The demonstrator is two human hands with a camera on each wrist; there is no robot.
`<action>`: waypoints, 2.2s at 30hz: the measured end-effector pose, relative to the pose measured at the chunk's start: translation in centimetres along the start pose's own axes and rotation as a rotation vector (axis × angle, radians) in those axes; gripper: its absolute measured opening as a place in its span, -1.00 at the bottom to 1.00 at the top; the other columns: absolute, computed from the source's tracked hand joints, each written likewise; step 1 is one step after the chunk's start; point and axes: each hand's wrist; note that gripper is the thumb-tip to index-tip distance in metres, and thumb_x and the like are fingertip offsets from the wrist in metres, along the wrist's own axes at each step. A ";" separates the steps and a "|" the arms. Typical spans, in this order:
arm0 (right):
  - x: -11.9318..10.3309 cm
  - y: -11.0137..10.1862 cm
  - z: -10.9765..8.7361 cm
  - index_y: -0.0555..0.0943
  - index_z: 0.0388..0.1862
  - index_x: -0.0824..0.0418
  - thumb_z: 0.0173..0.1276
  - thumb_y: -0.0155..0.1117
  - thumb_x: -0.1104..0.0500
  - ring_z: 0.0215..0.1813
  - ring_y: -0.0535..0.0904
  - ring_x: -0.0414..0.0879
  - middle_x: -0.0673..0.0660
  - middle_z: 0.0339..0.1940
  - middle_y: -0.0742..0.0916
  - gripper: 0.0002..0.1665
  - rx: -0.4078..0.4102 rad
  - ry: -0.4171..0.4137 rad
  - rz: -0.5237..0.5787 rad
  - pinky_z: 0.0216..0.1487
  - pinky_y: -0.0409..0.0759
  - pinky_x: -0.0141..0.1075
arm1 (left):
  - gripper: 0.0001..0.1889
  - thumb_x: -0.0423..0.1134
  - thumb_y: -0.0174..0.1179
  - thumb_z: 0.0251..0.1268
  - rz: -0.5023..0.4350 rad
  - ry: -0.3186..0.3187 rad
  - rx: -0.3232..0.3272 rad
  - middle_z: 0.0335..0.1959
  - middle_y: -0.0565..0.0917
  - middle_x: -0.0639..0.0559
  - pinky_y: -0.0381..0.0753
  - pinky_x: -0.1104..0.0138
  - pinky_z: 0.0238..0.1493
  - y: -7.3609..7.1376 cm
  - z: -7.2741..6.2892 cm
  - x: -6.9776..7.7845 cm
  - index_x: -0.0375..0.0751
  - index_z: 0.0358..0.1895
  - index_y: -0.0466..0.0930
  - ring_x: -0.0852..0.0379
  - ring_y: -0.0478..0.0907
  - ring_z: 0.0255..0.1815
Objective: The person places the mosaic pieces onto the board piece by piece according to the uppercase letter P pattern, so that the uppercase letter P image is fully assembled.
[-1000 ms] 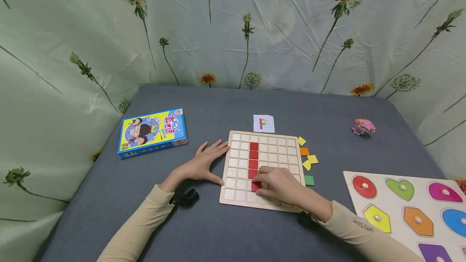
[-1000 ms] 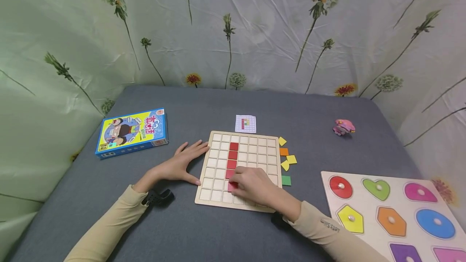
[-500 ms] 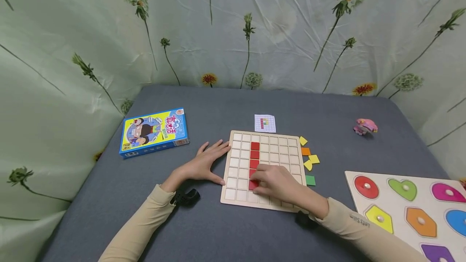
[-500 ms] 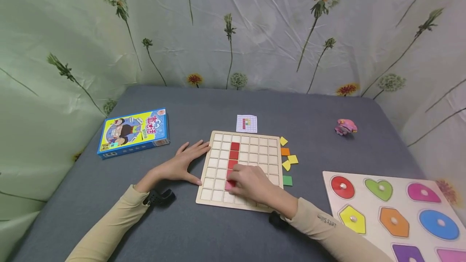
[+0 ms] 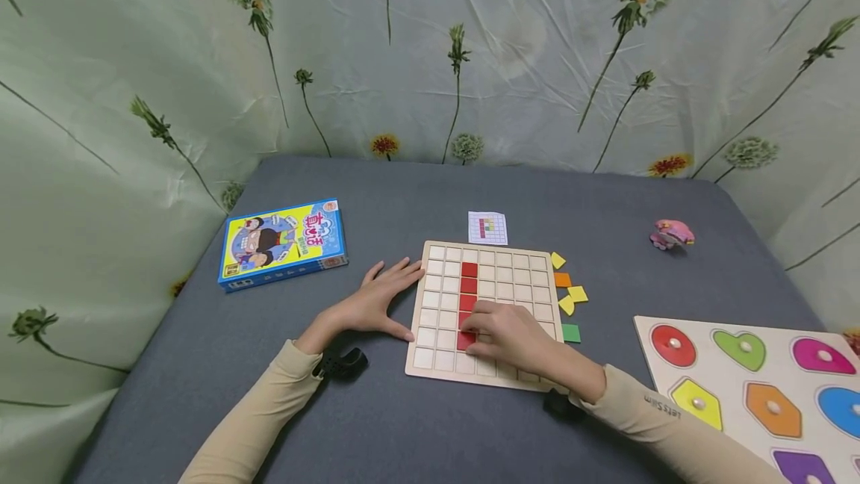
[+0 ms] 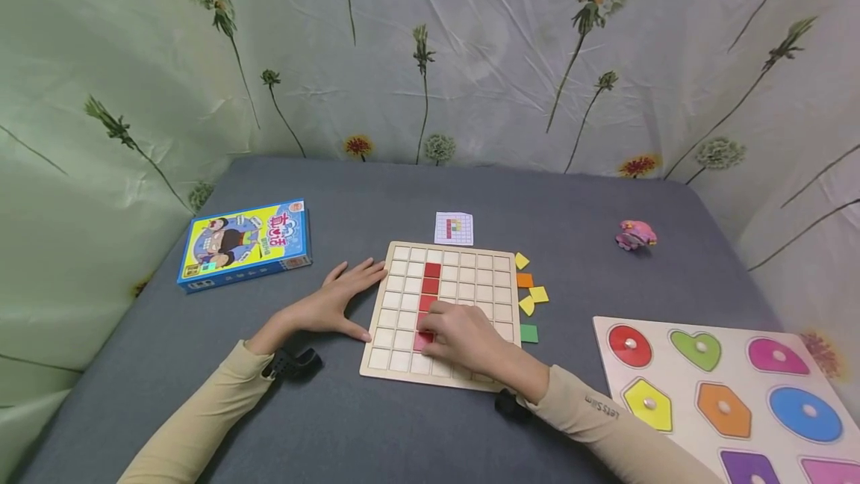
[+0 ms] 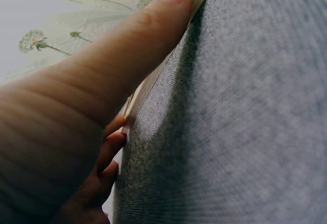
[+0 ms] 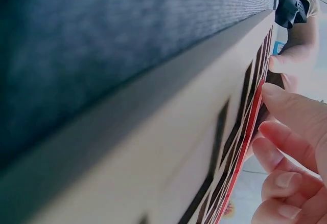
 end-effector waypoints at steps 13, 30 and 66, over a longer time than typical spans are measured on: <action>0.0 -0.7 -0.5 0.72 -0.29 0.01 0.10 0.41 0.09 -0.47 0.42 -0.38 -0.10 -0.38 0.65 -0.84 -0.022 0.008 0.006 -0.43 0.40 -0.54 | 0.10 0.14 0.43 -0.14 0.003 0.002 -0.005 0.52 0.07 -0.08 -0.32 -0.20 0.43 0.1 0.0 -0.1 -0.15 0.48 0.03 -0.15 -0.15 0.57; 4.4 -3.0 -2.7 0.70 -0.33 0.16 0.01 0.45 0.25 -0.45 0.57 -0.21 0.00 -0.36 0.69 -0.82 0.209 0.063 -0.080 -0.50 0.45 -0.47 | 0.11 0.13 0.44 -0.15 -0.001 0.003 0.000 0.52 0.07 -0.08 -0.33 -0.19 0.43 0.2 0.1 -0.1 -0.16 0.48 0.02 -0.13 -0.16 0.57; 10.6 -4.5 -5.4 0.68 -0.15 0.27 0.09 0.37 0.30 -0.19 0.64 0.06 0.21 -0.18 0.72 -0.71 0.122 0.441 -0.078 -0.28 0.58 -0.04 | 0.10 0.14 0.44 -0.15 -0.004 -0.002 -0.002 0.52 0.07 -0.08 -0.33 -0.20 0.43 0.2 -0.1 0.0 -0.17 0.47 0.04 -0.13 -0.16 0.57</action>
Point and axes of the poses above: each hand's wrist, its own z-axis towards the middle knuckle, its own y-axis out of the palm, x = y × z
